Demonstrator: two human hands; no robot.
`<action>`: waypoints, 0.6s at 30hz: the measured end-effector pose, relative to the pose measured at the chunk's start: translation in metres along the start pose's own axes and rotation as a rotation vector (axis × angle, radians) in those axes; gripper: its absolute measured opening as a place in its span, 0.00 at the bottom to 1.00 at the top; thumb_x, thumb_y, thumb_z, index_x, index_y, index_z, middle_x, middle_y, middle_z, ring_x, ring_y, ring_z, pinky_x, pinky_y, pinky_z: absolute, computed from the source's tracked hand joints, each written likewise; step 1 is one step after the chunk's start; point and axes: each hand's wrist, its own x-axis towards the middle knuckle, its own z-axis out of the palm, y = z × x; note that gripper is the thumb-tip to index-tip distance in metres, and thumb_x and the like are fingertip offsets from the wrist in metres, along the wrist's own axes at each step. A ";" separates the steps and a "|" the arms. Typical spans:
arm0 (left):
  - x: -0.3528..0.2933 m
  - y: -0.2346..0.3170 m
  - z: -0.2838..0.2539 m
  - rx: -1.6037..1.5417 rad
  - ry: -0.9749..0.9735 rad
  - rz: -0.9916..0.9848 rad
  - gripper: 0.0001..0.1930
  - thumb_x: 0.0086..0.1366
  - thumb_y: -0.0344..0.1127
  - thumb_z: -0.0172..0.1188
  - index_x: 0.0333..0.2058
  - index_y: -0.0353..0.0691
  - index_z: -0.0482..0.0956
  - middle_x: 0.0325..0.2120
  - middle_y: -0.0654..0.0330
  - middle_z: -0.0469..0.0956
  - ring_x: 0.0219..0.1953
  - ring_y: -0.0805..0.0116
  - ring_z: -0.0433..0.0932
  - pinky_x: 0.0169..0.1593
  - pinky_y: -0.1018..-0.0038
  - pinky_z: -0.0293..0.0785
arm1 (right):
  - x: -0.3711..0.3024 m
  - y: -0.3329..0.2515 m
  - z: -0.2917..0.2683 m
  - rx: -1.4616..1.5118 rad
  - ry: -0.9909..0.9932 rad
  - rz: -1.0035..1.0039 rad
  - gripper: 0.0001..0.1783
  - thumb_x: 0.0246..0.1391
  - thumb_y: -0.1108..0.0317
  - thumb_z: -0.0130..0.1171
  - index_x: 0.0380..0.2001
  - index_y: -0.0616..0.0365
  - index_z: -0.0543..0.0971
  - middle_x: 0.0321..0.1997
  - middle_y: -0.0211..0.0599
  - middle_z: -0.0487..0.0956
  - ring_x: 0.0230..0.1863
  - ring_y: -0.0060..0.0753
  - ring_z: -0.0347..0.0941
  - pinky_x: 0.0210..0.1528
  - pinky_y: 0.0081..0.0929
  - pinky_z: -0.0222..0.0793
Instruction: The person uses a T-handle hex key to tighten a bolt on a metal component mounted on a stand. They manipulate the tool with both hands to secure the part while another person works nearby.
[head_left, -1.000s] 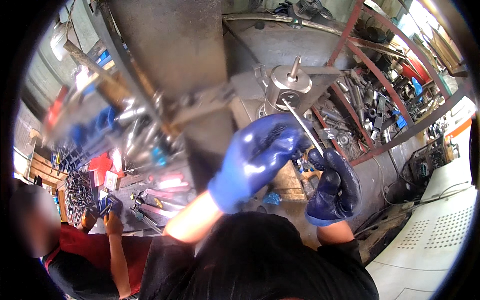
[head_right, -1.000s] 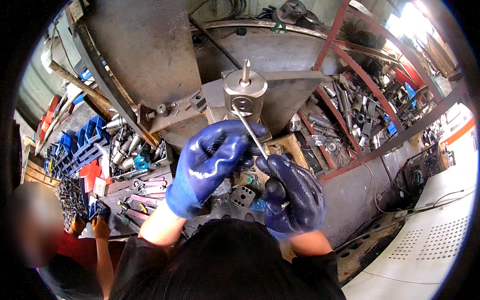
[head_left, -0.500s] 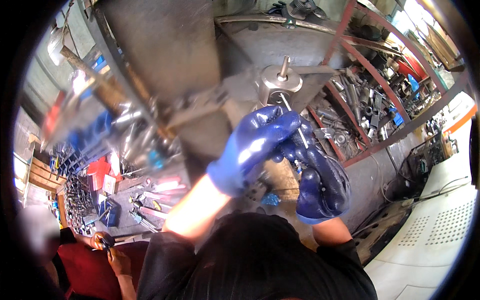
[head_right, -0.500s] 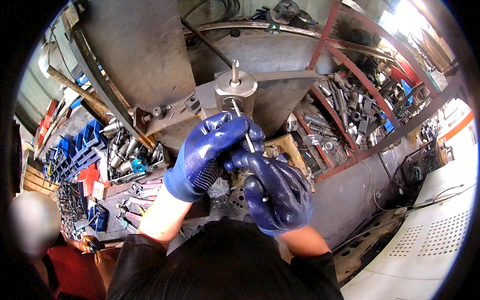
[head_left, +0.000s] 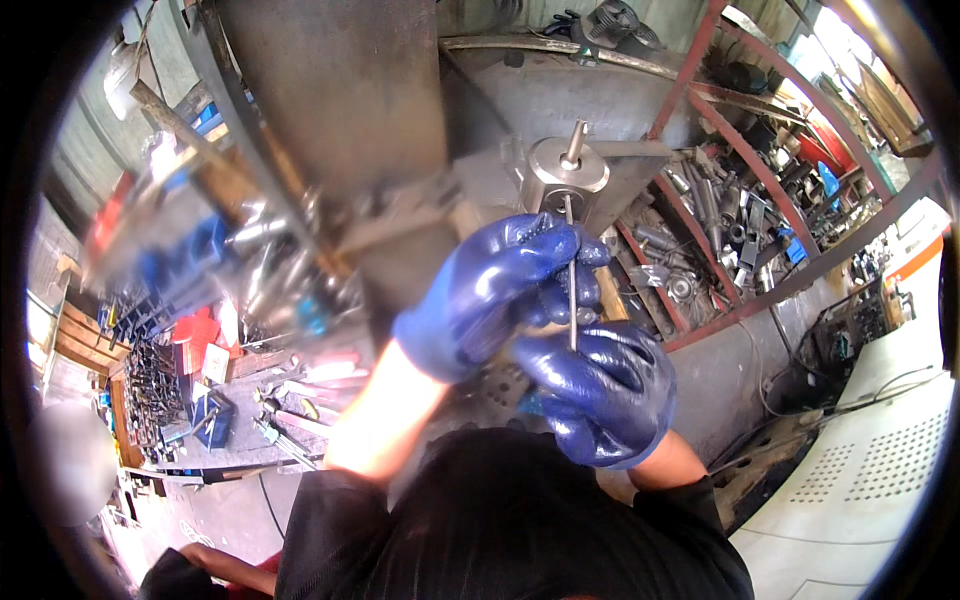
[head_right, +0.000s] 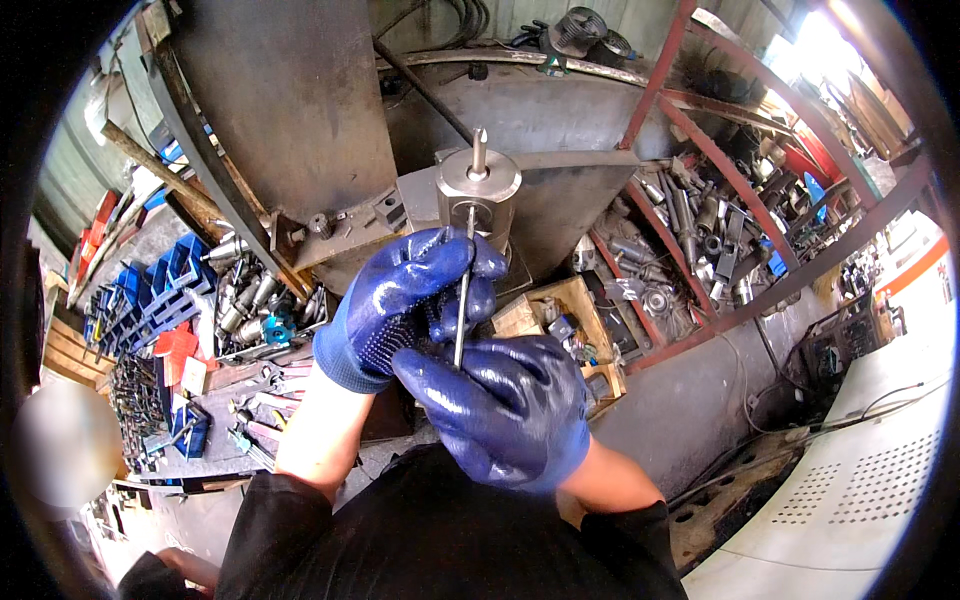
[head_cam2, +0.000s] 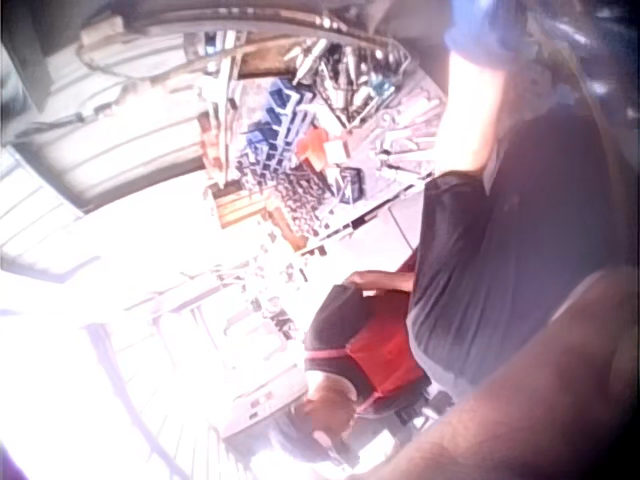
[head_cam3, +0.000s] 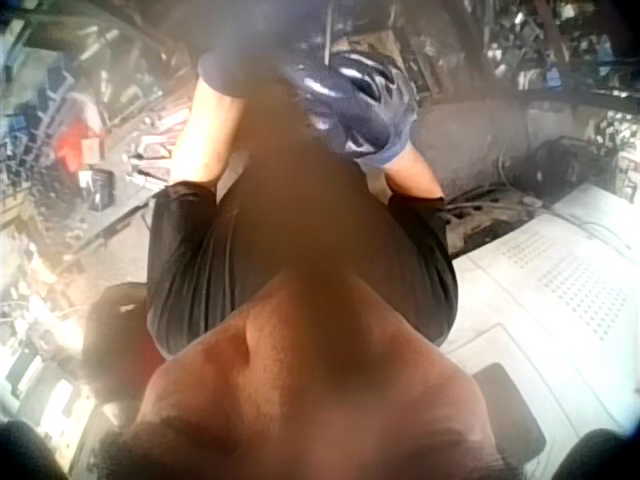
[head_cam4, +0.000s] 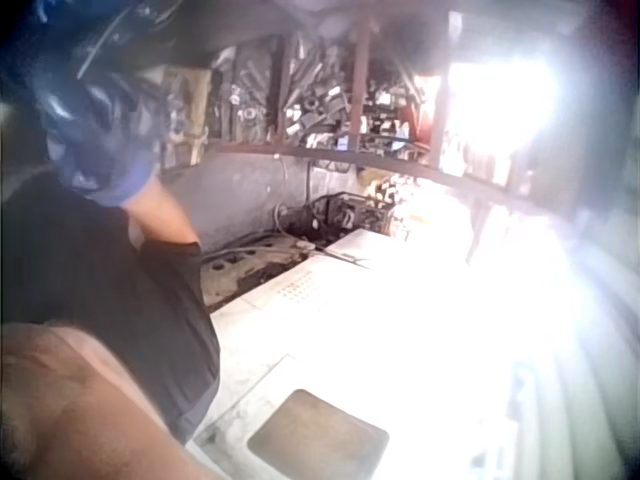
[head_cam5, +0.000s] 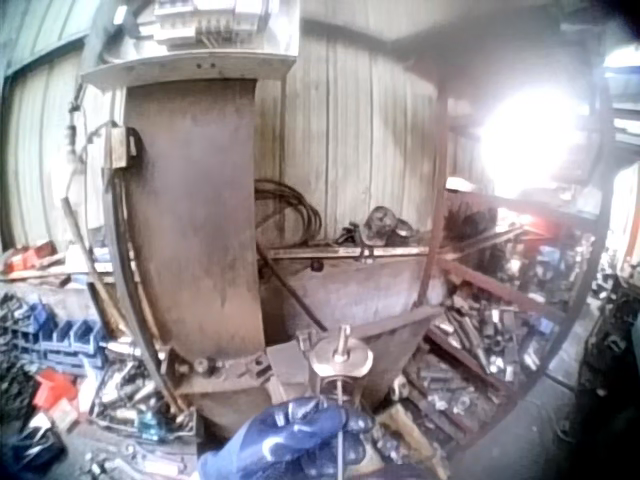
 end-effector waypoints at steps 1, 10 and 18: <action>0.001 0.000 -0.001 0.019 -0.013 0.011 0.19 0.75 0.47 0.58 0.48 0.34 0.84 0.31 0.62 0.83 0.27 0.80 0.76 0.31 0.84 0.68 | 0.006 -0.001 0.000 0.054 -0.004 0.030 0.25 0.49 0.67 0.72 0.53 0.50 0.86 0.43 0.36 0.85 0.38 0.38 0.83 0.40 0.36 0.77; 0.000 0.000 0.002 -0.049 -0.013 -0.038 0.22 0.76 0.46 0.58 0.56 0.34 0.82 0.38 0.62 0.84 0.39 0.76 0.82 0.41 0.82 0.76 | 0.009 -0.015 -0.002 0.124 0.044 0.109 0.23 0.45 0.73 0.71 0.49 0.58 0.85 0.43 0.40 0.86 0.39 0.45 0.84 0.43 0.39 0.81; 0.000 0.002 0.003 -0.158 -0.012 -0.046 0.21 0.77 0.43 0.56 0.56 0.31 0.81 0.36 0.62 0.83 0.32 0.77 0.78 0.35 0.82 0.72 | 0.001 -0.009 -0.007 0.070 0.020 0.041 0.27 0.51 0.74 0.59 0.56 0.63 0.81 0.44 0.46 0.87 0.37 0.46 0.85 0.43 0.42 0.82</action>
